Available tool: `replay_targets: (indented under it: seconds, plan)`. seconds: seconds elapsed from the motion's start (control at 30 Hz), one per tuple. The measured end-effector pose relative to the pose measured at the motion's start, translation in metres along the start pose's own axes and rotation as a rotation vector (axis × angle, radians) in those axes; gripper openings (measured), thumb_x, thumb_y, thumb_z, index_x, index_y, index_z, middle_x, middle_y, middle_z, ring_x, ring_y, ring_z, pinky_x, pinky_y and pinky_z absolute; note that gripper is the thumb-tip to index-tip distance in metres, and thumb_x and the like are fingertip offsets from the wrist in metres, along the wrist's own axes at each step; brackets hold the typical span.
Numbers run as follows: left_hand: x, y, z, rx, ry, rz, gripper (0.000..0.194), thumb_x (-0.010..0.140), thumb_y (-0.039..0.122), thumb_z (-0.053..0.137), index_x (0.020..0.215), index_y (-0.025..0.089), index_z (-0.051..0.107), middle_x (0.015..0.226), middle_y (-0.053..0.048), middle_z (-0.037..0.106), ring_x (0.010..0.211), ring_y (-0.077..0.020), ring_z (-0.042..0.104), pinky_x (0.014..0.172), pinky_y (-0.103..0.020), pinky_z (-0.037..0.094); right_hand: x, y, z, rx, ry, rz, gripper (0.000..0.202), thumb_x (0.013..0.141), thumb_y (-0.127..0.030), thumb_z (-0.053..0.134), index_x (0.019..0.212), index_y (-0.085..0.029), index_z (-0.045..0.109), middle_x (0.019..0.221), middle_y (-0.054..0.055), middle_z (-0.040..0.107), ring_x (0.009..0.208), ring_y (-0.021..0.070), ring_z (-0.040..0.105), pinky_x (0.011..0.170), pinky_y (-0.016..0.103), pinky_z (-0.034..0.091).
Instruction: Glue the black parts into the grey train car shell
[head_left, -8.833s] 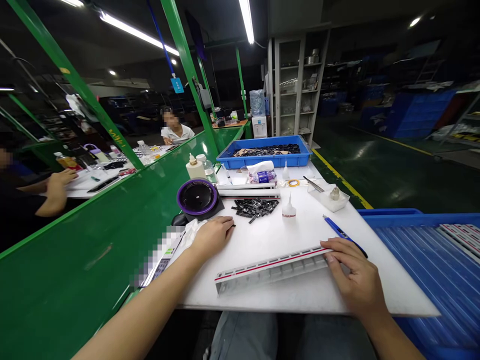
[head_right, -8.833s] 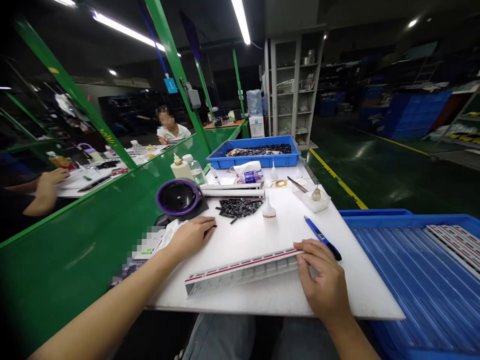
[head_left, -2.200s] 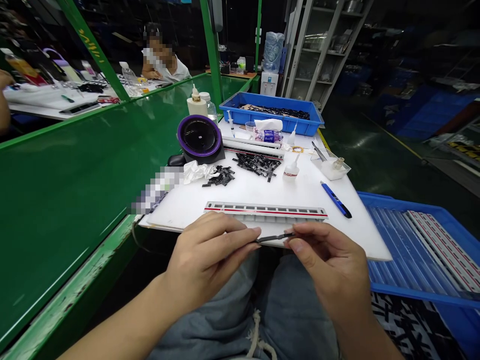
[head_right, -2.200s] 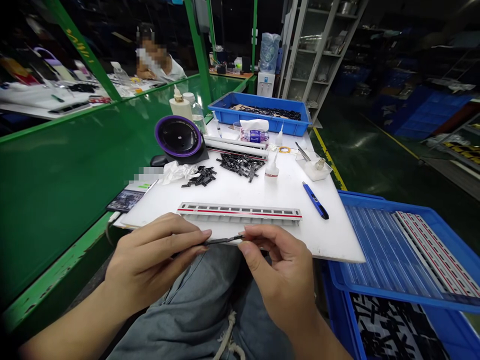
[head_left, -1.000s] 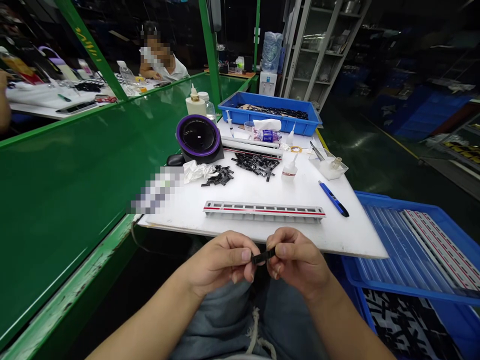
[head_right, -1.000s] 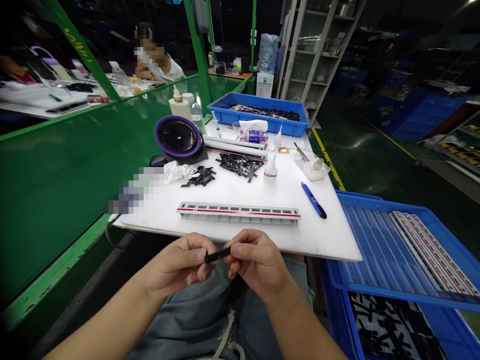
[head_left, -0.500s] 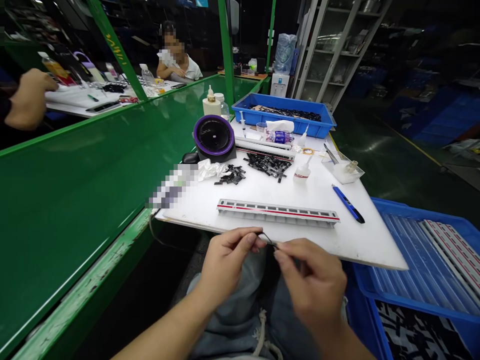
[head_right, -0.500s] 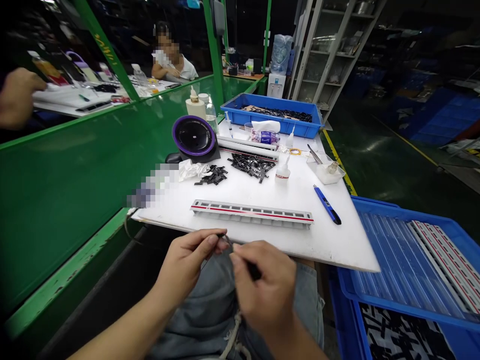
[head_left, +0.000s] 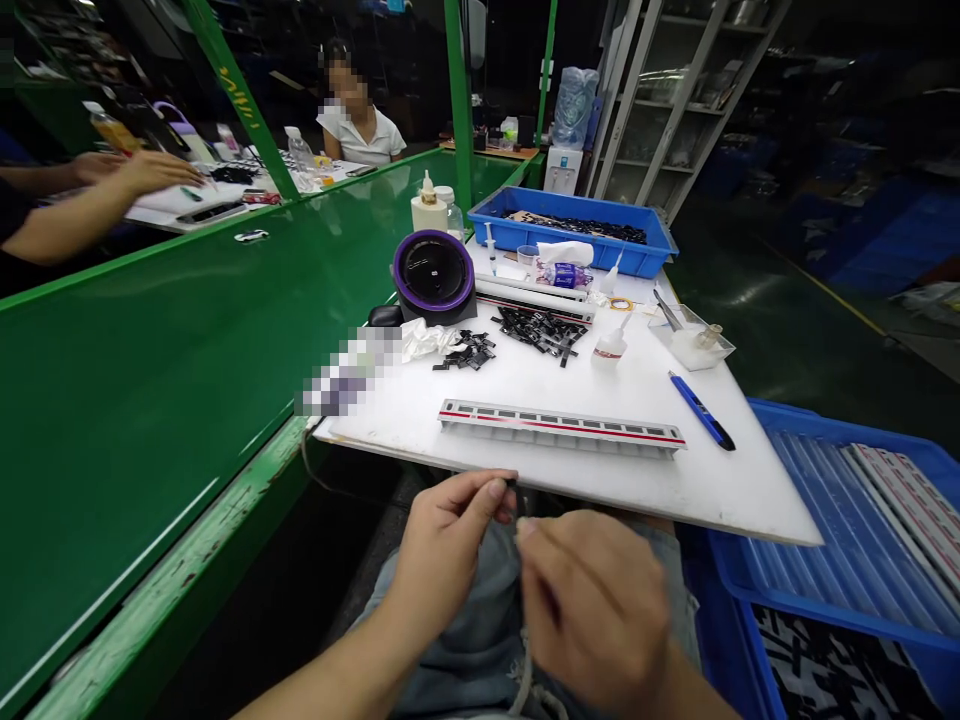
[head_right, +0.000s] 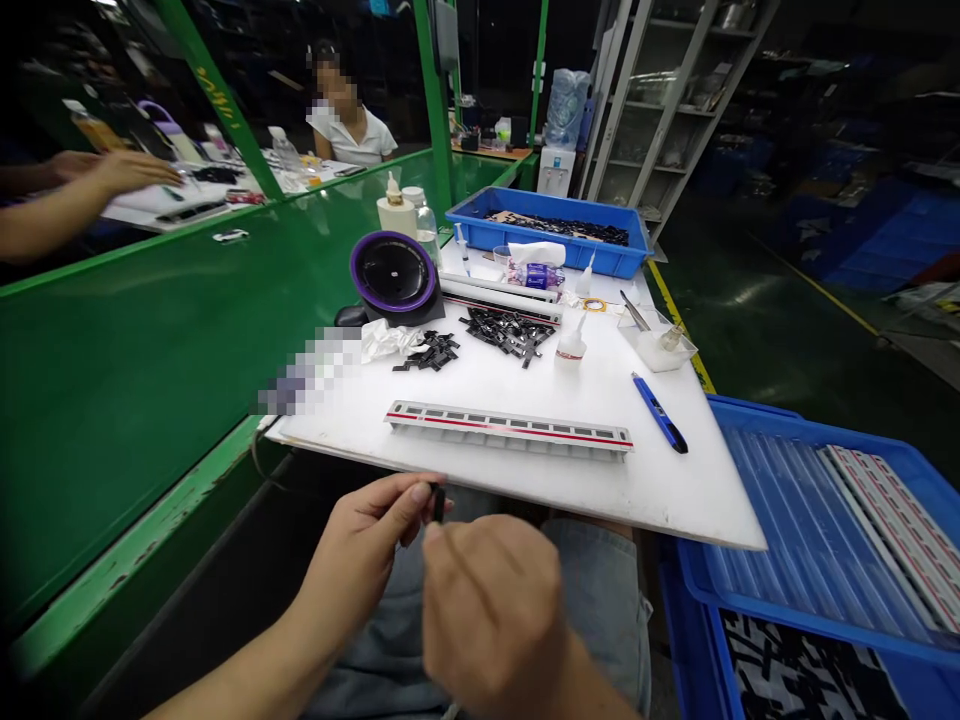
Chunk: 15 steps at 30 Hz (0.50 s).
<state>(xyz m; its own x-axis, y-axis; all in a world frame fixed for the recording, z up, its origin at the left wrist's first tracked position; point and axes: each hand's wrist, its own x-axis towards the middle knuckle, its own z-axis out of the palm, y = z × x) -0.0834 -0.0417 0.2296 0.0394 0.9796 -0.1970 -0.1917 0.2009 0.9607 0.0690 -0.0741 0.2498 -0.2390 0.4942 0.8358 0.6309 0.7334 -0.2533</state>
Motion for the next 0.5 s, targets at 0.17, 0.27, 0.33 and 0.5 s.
replay_targets:
  seconds: [0.17, 0.27, 0.33, 0.5]
  plan:
    - [0.002, -0.010, -0.006, -0.306, -0.128, -0.332, 0.031, 0.064, 0.040, 0.088, 0.082, 0.017, 0.078, 0.061, 0.001, 0.064, 0.052, -0.0050, 0.050, 0.052, -0.015, 0.039, -0.009, 0.006, 0.014, 0.243, 0.046, 0.255, 0.021, 0.077, -0.002, 0.062, 0.093, -0.014, 0.070, 0.077, 0.007, 0.073, 0.069, 0.0177, 0.067, 0.063, 0.030, 0.054]
    - [0.001, -0.009, -0.017, -0.368, -0.267, -0.458, 0.032, 0.059, 0.041, 0.090, 0.074, 0.015, 0.077, 0.055, 0.000, 0.062, 0.045, -0.0035, 0.046, 0.046, -0.015, 0.034, -0.009, 0.018, 0.009, 0.789, 0.083, 0.843, 0.003, 0.081, -0.017, 0.069, 0.080, -0.020, 0.071, 0.067, 0.001, 0.067, 0.057, 0.0123, 0.062, 0.055, 0.025, 0.050]
    - [0.003, -0.003, -0.026, -0.244, -0.243, -0.333, 0.031, 0.062, 0.042, 0.089, 0.073, 0.015, 0.078, 0.056, -0.002, 0.065, 0.047, -0.0051, 0.050, 0.048, -0.016, 0.037, -0.007, 0.023, 0.005, 1.062, 0.187, 1.078, 0.007, 0.078, -0.026, 0.073, 0.076, -0.020, 0.071, 0.062, -0.001, 0.063, 0.052, 0.0102, 0.057, 0.053, 0.024, 0.049]
    - [0.013, 0.013, -0.036, 0.074, -0.092, -0.038, 0.029, 0.077, 0.041, 0.078, 0.092, 0.017, 0.080, 0.079, -0.008, 0.076, 0.061, -0.0112, 0.061, 0.054, -0.019, 0.045, -0.004, 0.023, 0.012, 1.031, 0.279, 1.122, 0.012, 0.075, -0.029, 0.079, 0.078, -0.020, 0.073, 0.065, 0.000, 0.066, 0.058, 0.0110, 0.061, 0.058, 0.024, 0.051]
